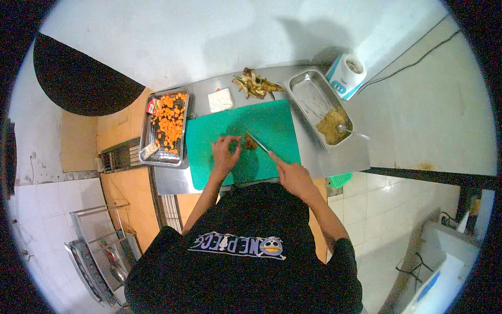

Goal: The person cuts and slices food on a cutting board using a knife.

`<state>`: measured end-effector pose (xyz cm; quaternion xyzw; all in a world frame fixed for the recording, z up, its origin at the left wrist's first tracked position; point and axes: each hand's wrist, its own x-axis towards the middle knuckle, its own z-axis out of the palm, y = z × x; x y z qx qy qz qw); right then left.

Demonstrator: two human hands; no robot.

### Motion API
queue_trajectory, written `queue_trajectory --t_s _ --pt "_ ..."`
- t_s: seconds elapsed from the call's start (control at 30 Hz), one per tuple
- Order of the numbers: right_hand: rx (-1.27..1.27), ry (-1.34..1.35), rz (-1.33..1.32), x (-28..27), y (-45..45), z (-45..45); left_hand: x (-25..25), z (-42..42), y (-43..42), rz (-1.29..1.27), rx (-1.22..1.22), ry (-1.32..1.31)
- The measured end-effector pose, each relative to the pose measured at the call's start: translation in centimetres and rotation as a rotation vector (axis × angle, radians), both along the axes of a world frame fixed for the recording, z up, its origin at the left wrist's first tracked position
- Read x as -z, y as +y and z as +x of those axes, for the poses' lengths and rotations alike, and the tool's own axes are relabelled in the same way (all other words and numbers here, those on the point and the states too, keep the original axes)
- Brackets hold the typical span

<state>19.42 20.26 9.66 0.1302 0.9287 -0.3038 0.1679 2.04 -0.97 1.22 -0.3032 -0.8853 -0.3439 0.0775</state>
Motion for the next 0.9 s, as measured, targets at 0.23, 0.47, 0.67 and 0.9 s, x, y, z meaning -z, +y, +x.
queue_trajectory --t_s 0.23,0.47,0.67,0.9 --pt "-0.041 -0.05 0.034 0.7 -0.6 0.7 1.4 0.3 -0.7 0.268 -0.083 -0.523" --pt "-0.011 -0.065 0.014 0.8 -0.6 1.1 2.2 0.1 -0.6 0.586 -0.115 -0.976" --pt "-0.021 -0.054 0.025 1.2 -0.2 1.5 3.9 -0.6 -1.1 0.28 -0.128 -0.575" --pt "-0.019 -0.084 0.053 0.2 -0.6 1.3 1.2 -0.4 -3.0 0.163 -0.06 -0.224"
